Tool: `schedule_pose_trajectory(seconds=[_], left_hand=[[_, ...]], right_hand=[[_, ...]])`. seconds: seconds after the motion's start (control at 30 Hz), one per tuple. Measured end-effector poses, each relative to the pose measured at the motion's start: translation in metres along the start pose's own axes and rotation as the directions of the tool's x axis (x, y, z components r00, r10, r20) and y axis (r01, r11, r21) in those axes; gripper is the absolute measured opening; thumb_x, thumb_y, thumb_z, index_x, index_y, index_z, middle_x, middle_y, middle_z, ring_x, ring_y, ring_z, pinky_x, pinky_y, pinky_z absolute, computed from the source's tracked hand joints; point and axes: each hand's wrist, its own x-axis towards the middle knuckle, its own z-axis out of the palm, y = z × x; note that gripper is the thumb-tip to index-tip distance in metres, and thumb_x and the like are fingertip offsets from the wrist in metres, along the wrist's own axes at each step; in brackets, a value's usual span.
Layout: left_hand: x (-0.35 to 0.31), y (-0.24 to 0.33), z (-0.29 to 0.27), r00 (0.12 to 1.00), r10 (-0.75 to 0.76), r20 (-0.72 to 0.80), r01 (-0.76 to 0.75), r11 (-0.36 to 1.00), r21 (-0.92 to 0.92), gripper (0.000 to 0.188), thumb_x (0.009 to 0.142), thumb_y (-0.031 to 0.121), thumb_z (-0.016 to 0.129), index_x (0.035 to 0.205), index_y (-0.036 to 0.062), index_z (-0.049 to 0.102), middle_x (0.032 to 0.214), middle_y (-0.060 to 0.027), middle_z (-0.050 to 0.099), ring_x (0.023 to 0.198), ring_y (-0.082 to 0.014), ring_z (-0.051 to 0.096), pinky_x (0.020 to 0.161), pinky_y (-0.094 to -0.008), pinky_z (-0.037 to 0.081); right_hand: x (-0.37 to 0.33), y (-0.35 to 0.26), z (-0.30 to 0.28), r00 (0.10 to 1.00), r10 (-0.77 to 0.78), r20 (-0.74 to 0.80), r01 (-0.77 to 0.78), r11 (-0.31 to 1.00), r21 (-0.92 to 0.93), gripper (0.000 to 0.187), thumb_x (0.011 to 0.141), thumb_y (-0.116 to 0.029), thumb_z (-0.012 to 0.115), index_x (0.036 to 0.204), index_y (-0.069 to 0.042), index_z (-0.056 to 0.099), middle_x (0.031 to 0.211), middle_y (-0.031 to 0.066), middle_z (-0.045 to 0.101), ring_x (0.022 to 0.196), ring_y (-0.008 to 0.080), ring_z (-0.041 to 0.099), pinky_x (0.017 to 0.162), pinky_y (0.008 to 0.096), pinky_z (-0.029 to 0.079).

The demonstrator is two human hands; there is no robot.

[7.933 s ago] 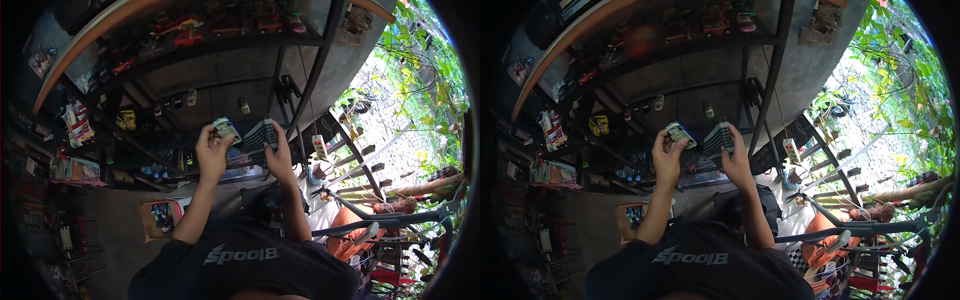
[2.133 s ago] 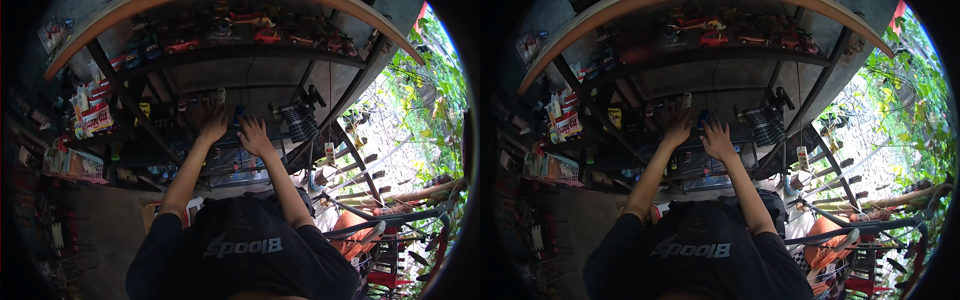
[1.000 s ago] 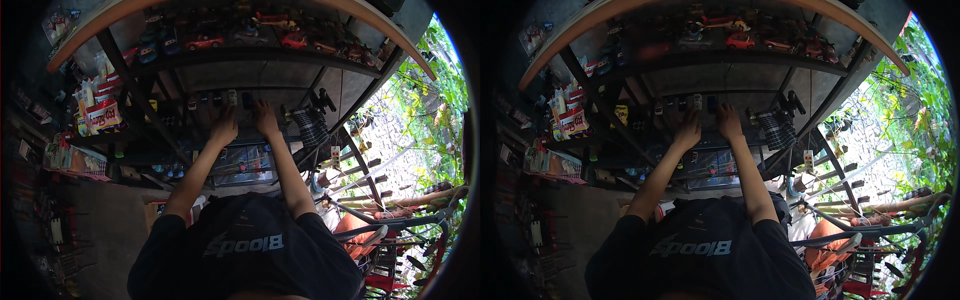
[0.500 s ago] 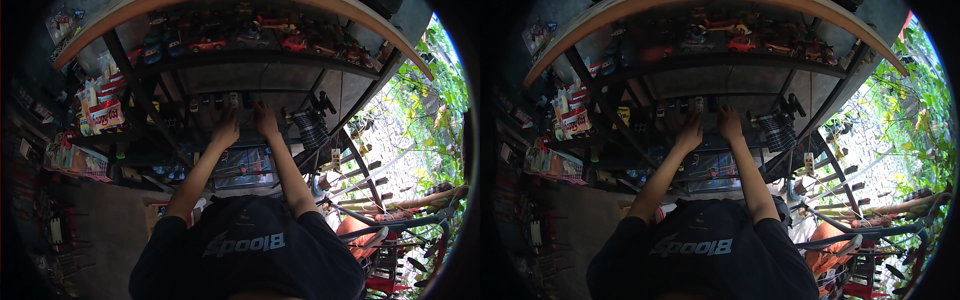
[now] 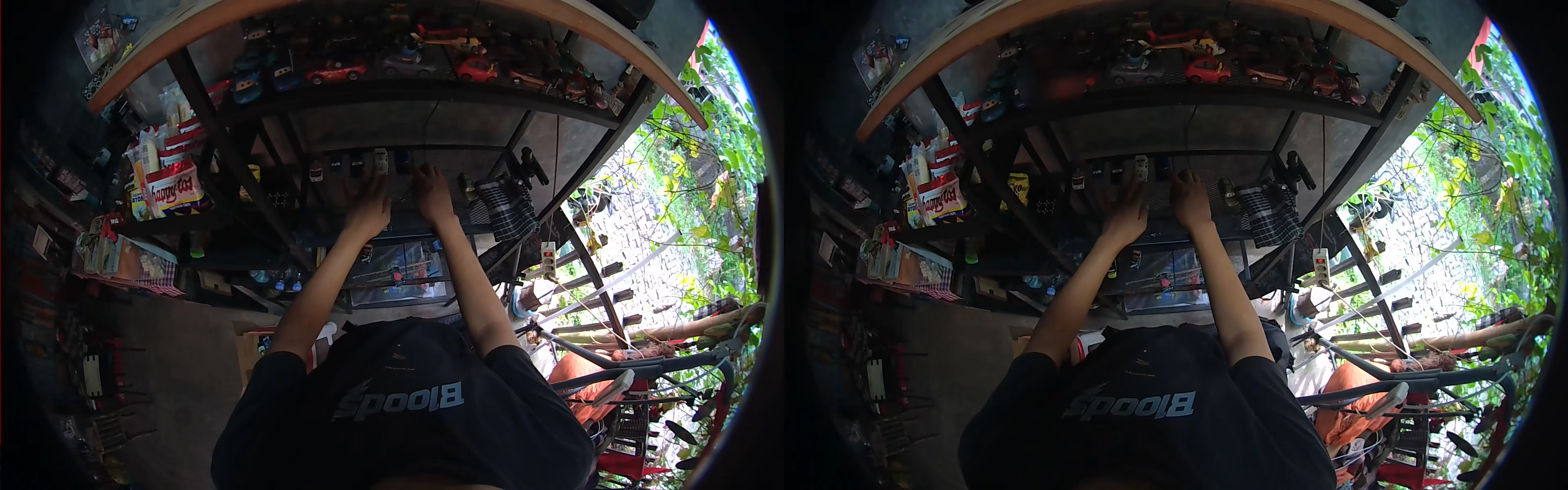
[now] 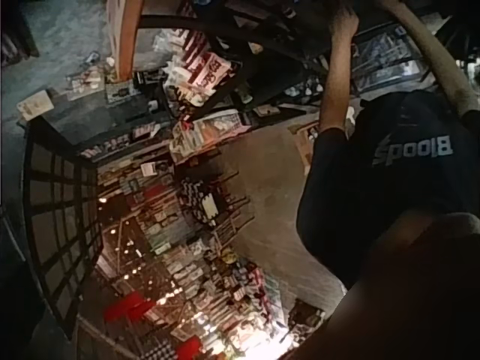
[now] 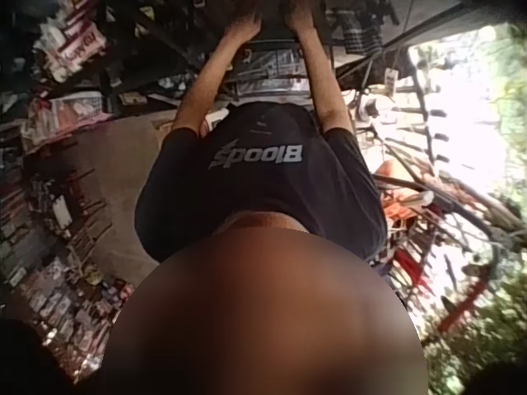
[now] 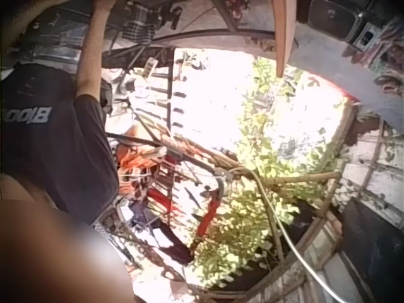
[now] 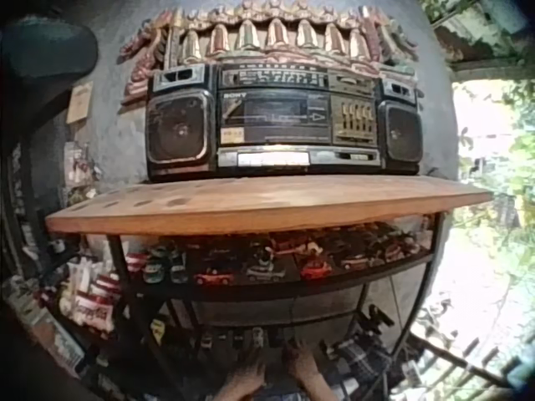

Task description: Assembling a toy car by attaching the body to the chassis and inspecting the parts.

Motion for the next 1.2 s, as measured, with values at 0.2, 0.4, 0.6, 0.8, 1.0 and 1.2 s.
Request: schedule_pose_trajectory(seconds=[0.2, 0.4, 0.6, 0.8, 1.0, 1.2], left_hand=[[0.002, 0.008, -0.006, 0.999, -0.021, 0.03, 0.02, 0.999, 0.034, 0.054, 0.089, 0.025, 0.056, 0.138, 0.0029, 0.047, 0.154, -0.0171, 0.031, 0.148, -0.0298, 0.015, 0.115, -0.0648, 0.002], [-0.006, 0.001, -0.011, 0.999, -0.023, -0.038, 0.022, 1.0, -0.011, 0.055, 0.09, 0.024, 0.056, 0.139, 0.0013, 0.046, 0.152, -0.0188, 0.034, 0.145, -0.035, 0.024, 0.113, -0.066, 0.005], [-0.022, 0.003, -0.02, 0.993, -0.116, -0.021, 0.112, 0.984, -0.142, 0.051, 0.089, 0.023, 0.057, 0.133, -0.0023, 0.051, 0.15, -0.0187, 0.036, 0.144, -0.0384, 0.025, 0.114, -0.0641, 0.009], [-0.03, -0.001, -0.017, 0.986, -0.146, -0.078, 0.145, 0.989, -0.015, 0.049, 0.089, 0.025, 0.057, 0.129, -0.0041, 0.054, 0.147, -0.0208, 0.039, 0.144, -0.0374, 0.024, 0.115, -0.0619, 0.012], [-0.031, 0.002, -0.021, 0.982, -0.188, -0.033, 0.189, 0.982, 0.026, 0.054, 0.092, 0.026, 0.053, 0.14, 0.0025, 0.045, 0.149, -0.0204, 0.038, 0.142, -0.0369, 0.03, 0.115, -0.0623, 0.011], [-0.032, 0.001, -0.016, 0.979, -0.199, -0.034, 0.199, 0.98, 0.002, 0.055, 0.091, 0.028, 0.054, 0.139, 0.0024, 0.047, 0.147, -0.021, 0.041, 0.141, -0.0383, 0.031, 0.117, -0.0592, 0.01]], right_hand=[[-0.005, -0.001, -0.008, 1.0, 0.013, 0.006, -0.013, 1.0, 0.0, 0.039, 0.082, -0.008, 0.057, 0.121, -0.011, 0.06, 0.099, 0.016, 0.059, 0.097, 0.0356, 0.056, 0.083, 0.046, 0.047], [-0.033, -0.02, -0.03, 0.987, 0.018, 0.157, -0.015, 1.0, -0.024, 0.066, 0.08, -0.021, 0.062, 0.142, -0.005, 0.043, 0.127, 0.0244, 0.054, 0.116, 0.0425, 0.051, 0.097, 0.046, 0.044], [-0.011, -0.027, -0.048, 0.918, 0.062, 0.392, -0.119, 0.986, 0.121, 0.086, 0.083, -0.033, 0.062, 0.153, -0.006, 0.019, 0.153, 0.0294, 0.026, 0.137, 0.0466, 0.034, 0.111, 0.0523, 0.033], [-0.012, -0.026, -0.024, 0.831, 0.148, 0.536, -0.043, 0.978, -0.204, 0.087, 0.088, -0.043, 0.054, 0.155, -0.011, 0.01, 0.155, 0.0294, 0.021, 0.142, 0.048, 0.023, 0.114, 0.0553, 0.025], [-0.025, -0.021, -0.006, 0.896, 0.132, 0.423, -0.062, 0.983, -0.175, 0.082, 0.09, -0.048, 0.049, 0.155, -0.011, 0.016, 0.154, 0.0284, 0.024, 0.143, 0.048, 0.02, 0.117, 0.0563, 0.016], [-0.025, -0.024, 0.001, 0.893, 0.17, 0.417, -0.082, 0.972, -0.22, 0.081, 0.091, -0.05, 0.047, 0.155, -0.011, 0.017, 0.156, 0.0263, 0.022, 0.145, 0.0465, 0.016, 0.117, 0.0567, 0.013]])
